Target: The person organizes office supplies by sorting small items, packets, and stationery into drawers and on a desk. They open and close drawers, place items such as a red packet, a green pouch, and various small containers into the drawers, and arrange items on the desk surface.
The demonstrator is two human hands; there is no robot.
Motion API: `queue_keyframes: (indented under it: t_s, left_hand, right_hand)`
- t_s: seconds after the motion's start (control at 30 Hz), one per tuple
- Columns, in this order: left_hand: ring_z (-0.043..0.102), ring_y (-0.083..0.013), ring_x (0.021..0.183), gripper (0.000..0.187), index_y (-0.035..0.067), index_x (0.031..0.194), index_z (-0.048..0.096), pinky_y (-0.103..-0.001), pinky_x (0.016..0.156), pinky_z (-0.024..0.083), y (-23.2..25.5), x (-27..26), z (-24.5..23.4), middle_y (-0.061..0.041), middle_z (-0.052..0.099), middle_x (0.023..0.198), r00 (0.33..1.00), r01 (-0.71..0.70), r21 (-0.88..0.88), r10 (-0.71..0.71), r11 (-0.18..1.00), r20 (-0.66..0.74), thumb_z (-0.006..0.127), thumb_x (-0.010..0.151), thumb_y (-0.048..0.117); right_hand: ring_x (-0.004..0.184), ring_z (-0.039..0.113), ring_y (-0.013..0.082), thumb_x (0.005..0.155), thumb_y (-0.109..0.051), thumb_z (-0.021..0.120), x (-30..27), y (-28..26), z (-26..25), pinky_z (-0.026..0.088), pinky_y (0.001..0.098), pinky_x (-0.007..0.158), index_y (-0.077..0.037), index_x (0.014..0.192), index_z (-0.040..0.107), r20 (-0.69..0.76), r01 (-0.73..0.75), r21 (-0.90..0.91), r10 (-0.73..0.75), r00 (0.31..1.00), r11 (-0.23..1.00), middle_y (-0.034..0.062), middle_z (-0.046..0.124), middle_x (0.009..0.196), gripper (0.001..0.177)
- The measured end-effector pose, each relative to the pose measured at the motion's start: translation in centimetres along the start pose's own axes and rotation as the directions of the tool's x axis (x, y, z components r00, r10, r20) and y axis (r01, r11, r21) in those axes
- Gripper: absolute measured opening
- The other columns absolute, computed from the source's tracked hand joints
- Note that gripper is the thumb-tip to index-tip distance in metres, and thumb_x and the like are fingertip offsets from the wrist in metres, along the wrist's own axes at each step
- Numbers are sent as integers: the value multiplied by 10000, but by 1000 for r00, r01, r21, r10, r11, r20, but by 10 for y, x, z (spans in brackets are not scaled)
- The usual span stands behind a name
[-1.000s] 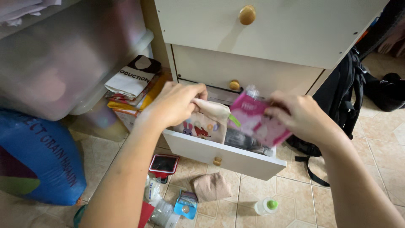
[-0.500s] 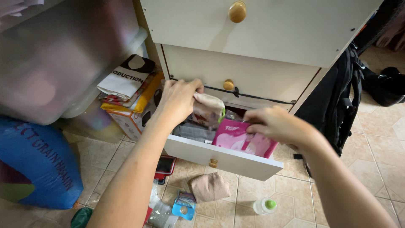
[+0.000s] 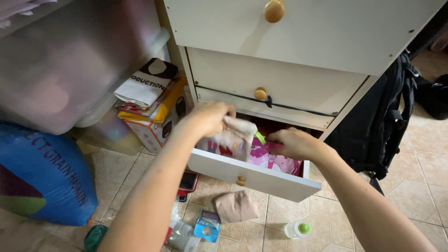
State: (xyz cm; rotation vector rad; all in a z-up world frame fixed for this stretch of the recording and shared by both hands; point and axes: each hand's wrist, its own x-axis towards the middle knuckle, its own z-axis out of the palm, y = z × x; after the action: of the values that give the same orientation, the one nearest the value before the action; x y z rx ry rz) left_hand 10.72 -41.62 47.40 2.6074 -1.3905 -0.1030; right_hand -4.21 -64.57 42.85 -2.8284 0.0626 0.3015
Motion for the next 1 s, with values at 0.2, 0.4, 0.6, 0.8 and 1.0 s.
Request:
queue_keyframes:
  t_s: [0.2, 0.4, 0.6, 0.8, 1.0]
  left_hand:
    - [545, -286, 1253, 528, 302, 1315, 678, -536, 1029, 408, -2, 16, 46, -54, 629, 1311, 978, 174, 94, -184, 980, 102, 731, 822, 119]
    - [612, -310, 1200, 327, 114, 1197, 725, -477, 973, 517, 11, -2, 50, -126, 649, 1259, 985, 153, 194, -134, 969, -105, 711, 872, 83]
    - [639, -359, 1132, 374, 22, 1092, 727, -465, 901, 549, 8, -22, 28, -212, 651, 1221, 955, 197, 48, -181, 979, -234, 841, 764, 160]
    - [741, -300, 1023, 246, 103, 969, 793, -424, 899, 588, -7, -17, 33, -157, 771, 1077, 923, 310, -6, -300, 951, 242, 858, 739, 162]
    - [745, -301, 995, 173, 163, 962, 822, -413, 895, 578, -22, -11, 38, -110, 767, 1054, 931, 247, -95, -209, 964, 299, 780, 794, 164]
  right_hand:
    - [1061, 718, 268, 841, -278, 738, -23, -25, -12, 574, 401, 926, -263, 1460, 546, 69, -216, -192, 233, 970, 957, 111, 745, 1158, 648]
    - [1095, 676, 294, 751, -160, 815, -35, -29, -9, 576, 412, 888, -164, 1382, 573, -138, -94, -237, 62, 988, 967, 105, 677, 1199, 676]
    - [1078, 696, 262, 795, -199, 802, -38, -28, -10, 572, 395, 903, -143, 1287, 610, -57, -139, -200, 130, 990, 970, 83, 666, 1170, 530]
    - [1057, 691, 242, 756, -198, 783, -33, -39, -10, 559, 412, 897, -229, 1239, 669, 185, 6, -121, 17, 983, 993, 29, 700, 1121, 498]
    - [1061, 688, 249, 838, -241, 724, -36, -43, -13, 549, 409, 923, -291, 1316, 680, 246, -14, -35, 22, 969, 999, 19, 689, 1197, 482]
